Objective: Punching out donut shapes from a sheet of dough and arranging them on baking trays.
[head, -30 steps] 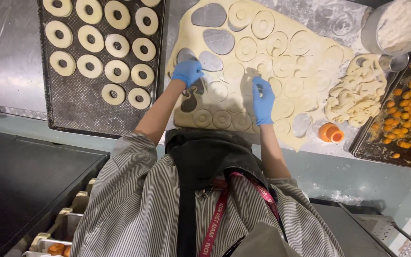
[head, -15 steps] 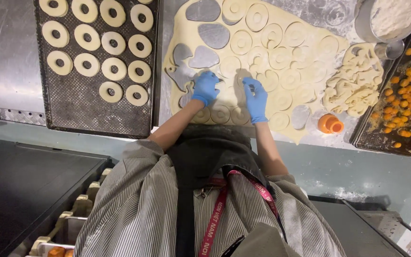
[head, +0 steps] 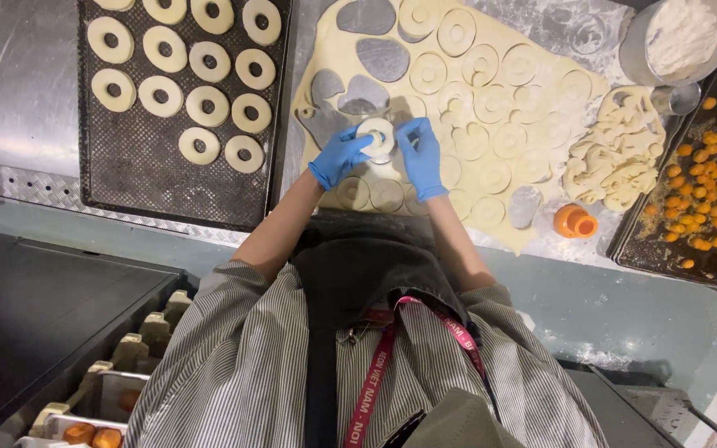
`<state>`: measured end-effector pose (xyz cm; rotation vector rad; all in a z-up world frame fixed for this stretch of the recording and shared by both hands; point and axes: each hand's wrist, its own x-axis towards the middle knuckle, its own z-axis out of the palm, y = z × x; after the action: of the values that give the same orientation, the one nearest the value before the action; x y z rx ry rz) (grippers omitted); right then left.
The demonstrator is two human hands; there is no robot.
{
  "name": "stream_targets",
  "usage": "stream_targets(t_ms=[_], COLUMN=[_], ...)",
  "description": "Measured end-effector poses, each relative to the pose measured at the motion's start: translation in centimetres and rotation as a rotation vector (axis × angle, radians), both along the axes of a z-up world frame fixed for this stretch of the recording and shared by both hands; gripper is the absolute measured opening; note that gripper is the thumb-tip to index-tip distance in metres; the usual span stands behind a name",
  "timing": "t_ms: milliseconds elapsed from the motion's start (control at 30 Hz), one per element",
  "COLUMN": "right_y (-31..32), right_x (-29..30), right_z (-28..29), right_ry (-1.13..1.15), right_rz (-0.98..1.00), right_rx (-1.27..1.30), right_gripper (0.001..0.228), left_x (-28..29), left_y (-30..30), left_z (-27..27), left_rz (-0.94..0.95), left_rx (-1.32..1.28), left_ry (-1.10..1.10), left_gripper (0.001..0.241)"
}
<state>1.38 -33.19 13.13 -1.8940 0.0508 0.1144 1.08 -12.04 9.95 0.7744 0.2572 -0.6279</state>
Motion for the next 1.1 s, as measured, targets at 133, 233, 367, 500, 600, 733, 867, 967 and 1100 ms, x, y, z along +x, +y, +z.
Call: stream_targets(t_ms=[133,233,367,500,600,733,867,967,1100], right_y=[3.3,5.4,4.2,-1.0,-5.3,-7.8,-8.4,-8.2,-9.8], right_x=[0.7,0.6,-0.4,-0.3,-1.5,-2.0,-1.7,-0.8,-0.9], right_z=[6.3,9.4,8.7,5.3,3.3,2.4,2.0,2.1,2.8], right_ry=[-0.4,-0.325,-0.43,-0.442,-0.459,-0.344,-0.189,-0.187,-0.125], right_rz=[0.185,0.367,0.164,-0.094,-0.127,-0.193,-0.298,-0.29,-0.371], right_rx=[-0.27,-0.347,-0.249,-0.189,-0.3,-0.326,-0.274,-0.278,-0.314], right_gripper=[0.008,0.025,0.018,0.016,0.012,0.005,0.011,0.013,0.013], left_x=[-0.3,-0.9,-2.4,-3.8,-3.5,-4.9,-4.4,-3.7,-3.4], left_y=[-0.8,-1.2,-0.5,5.8,18.2,34.4,40.2,39.1,33.7], left_z=[-0.7,-2.1,-2.9,-5.5,-1.6,-9.1,-12.7,-9.0,-1.0], left_rz=[0.077,0.156,0.228,0.474,0.768,1.095,1.144,1.065,0.893], left_rx=[0.027,-0.166,-0.378,-0.003,-0.125,0.672,0.768,0.897,2.26], left_ry=[-0.036,-0.044,0.083,-0.214,0.062,-0.176,-0.079,0.074,0.061], left_gripper=[0.038,0.041,0.049,0.046,0.039,0.029,0.032,0.03,0.026])
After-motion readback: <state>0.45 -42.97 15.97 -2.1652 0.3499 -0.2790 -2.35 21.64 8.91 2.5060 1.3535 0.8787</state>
